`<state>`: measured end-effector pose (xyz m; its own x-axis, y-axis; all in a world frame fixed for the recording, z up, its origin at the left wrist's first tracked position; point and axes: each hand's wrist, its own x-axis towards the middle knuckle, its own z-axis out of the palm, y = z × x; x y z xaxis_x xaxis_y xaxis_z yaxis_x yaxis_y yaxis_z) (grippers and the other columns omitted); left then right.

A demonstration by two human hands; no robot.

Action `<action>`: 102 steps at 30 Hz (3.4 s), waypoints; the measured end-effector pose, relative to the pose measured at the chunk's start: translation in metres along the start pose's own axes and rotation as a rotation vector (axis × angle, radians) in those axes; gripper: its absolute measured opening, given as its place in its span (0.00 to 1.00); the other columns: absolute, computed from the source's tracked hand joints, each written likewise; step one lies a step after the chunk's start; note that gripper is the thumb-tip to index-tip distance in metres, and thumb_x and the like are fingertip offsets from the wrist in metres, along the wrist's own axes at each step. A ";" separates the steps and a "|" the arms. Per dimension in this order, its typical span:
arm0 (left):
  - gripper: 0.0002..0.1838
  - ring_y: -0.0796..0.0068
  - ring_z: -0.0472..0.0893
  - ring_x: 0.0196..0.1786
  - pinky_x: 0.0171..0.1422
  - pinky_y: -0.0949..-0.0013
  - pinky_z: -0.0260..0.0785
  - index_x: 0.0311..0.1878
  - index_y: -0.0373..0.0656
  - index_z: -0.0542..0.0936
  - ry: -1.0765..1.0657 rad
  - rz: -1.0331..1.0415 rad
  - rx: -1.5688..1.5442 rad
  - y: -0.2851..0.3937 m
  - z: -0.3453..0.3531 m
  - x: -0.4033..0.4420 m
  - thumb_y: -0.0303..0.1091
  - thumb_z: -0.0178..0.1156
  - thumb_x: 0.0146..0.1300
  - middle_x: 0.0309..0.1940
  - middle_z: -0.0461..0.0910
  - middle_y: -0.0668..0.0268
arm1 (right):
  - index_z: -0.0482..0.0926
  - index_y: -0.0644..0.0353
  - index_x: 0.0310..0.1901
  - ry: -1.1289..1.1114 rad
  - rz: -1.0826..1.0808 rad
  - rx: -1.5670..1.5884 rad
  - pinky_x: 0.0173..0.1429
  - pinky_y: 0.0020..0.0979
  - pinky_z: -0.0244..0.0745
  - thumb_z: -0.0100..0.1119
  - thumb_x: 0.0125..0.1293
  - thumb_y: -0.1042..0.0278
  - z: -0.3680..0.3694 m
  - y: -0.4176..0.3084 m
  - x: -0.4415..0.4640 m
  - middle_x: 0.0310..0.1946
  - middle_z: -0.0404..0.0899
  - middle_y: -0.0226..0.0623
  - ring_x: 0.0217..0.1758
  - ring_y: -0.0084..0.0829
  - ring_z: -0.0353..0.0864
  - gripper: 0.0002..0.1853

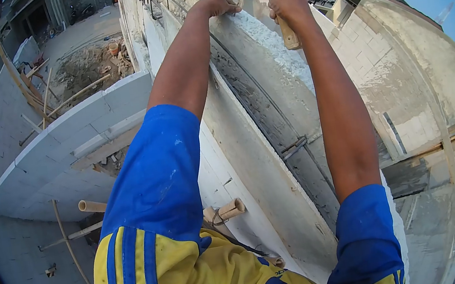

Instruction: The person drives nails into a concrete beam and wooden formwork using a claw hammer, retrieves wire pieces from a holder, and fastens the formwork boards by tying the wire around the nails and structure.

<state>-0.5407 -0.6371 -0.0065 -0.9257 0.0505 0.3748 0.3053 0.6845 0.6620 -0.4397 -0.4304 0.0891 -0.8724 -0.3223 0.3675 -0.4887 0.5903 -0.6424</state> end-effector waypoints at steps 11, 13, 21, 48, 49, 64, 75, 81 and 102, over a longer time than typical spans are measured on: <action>0.19 0.72 0.81 0.39 0.51 0.65 0.72 0.42 0.47 0.89 -0.030 -0.003 0.083 -0.013 -0.001 0.012 0.46 0.75 0.50 0.35 0.87 0.66 | 0.77 0.61 0.56 0.129 -0.045 -0.129 0.18 0.28 0.70 0.56 0.68 0.65 0.020 0.026 0.006 0.18 0.73 0.33 0.15 0.24 0.74 0.17; 0.19 0.72 0.81 0.40 0.52 0.65 0.72 0.43 0.48 0.89 -0.039 -0.038 0.112 -0.012 0.001 0.015 0.47 0.75 0.50 0.36 0.87 0.67 | 0.78 0.62 0.55 -0.021 -0.028 -0.130 0.19 0.28 0.71 0.56 0.68 0.65 0.008 0.024 0.005 0.18 0.75 0.35 0.15 0.25 0.75 0.17; 0.21 0.62 0.79 0.55 0.64 0.61 0.67 0.44 0.48 0.88 -0.115 -0.012 0.355 -0.028 0.011 0.026 0.53 0.67 0.53 0.49 0.84 0.60 | 0.79 0.65 0.50 0.040 -0.024 -0.081 0.20 0.28 0.72 0.57 0.67 0.65 0.015 0.031 0.006 0.17 0.75 0.35 0.15 0.25 0.76 0.15; 0.27 0.59 0.81 0.52 0.60 0.61 0.70 0.43 0.44 0.87 -0.140 -0.090 0.526 0.011 -0.001 0.004 0.57 0.64 0.49 0.46 0.85 0.57 | 0.76 0.61 0.60 -0.090 0.024 -0.109 0.18 0.31 0.71 0.58 0.66 0.67 0.020 0.033 -0.006 0.18 0.75 0.37 0.13 0.27 0.74 0.21; 0.27 0.59 0.81 0.53 0.62 0.60 0.69 0.44 0.46 0.87 0.015 -0.022 0.597 -0.020 0.016 0.025 0.58 0.65 0.49 0.48 0.84 0.58 | 0.76 0.61 0.60 -0.072 0.038 -0.157 0.17 0.31 0.71 0.58 0.66 0.67 0.018 0.033 -0.001 0.18 0.75 0.37 0.13 0.27 0.75 0.21; 0.24 0.66 0.82 0.48 0.58 0.64 0.71 0.46 0.47 0.88 -0.083 -0.064 0.111 0.007 -0.011 0.000 0.49 0.76 0.47 0.45 0.86 0.62 | 0.79 0.64 0.47 0.006 -0.044 -0.348 0.18 0.30 0.68 0.58 0.67 0.62 -0.021 0.010 -0.030 0.16 0.73 0.32 0.14 0.24 0.73 0.14; 0.27 0.50 0.81 0.51 0.55 0.53 0.71 0.47 0.42 0.84 0.669 0.066 -0.040 0.130 -0.031 -0.121 0.59 0.53 0.67 0.45 0.83 0.50 | 0.82 0.68 0.48 0.214 0.135 -0.390 0.42 0.39 0.76 0.59 0.61 0.63 -0.095 0.002 -0.148 0.28 0.82 0.52 0.33 0.39 0.84 0.18; 0.45 0.50 0.79 0.55 0.64 0.57 0.68 0.63 0.30 0.70 0.473 0.203 -0.724 0.242 0.030 -0.279 0.70 0.46 0.67 0.47 0.80 0.47 | 0.74 0.66 0.61 0.292 -0.285 -0.456 0.44 0.40 0.77 0.59 0.61 0.71 -0.052 -0.062 -0.205 0.41 0.81 0.53 0.38 0.43 0.84 0.25; 0.15 0.75 0.71 0.17 0.19 0.69 0.66 0.39 0.41 0.68 0.767 -0.644 -1.034 -0.085 0.064 -0.355 0.44 0.55 0.73 0.20 0.68 0.68 | 0.57 0.62 0.73 -0.188 0.156 -0.604 0.75 0.40 0.55 0.43 0.70 0.35 -0.090 0.088 -0.231 0.68 0.64 0.61 0.72 0.54 0.63 0.42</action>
<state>-0.2519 -0.6670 -0.2375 -0.7175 -0.6834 -0.1347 0.2180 -0.4040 0.8884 -0.2802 -0.2375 0.0086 -0.9462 -0.2912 0.1414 -0.3128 0.9349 -0.1676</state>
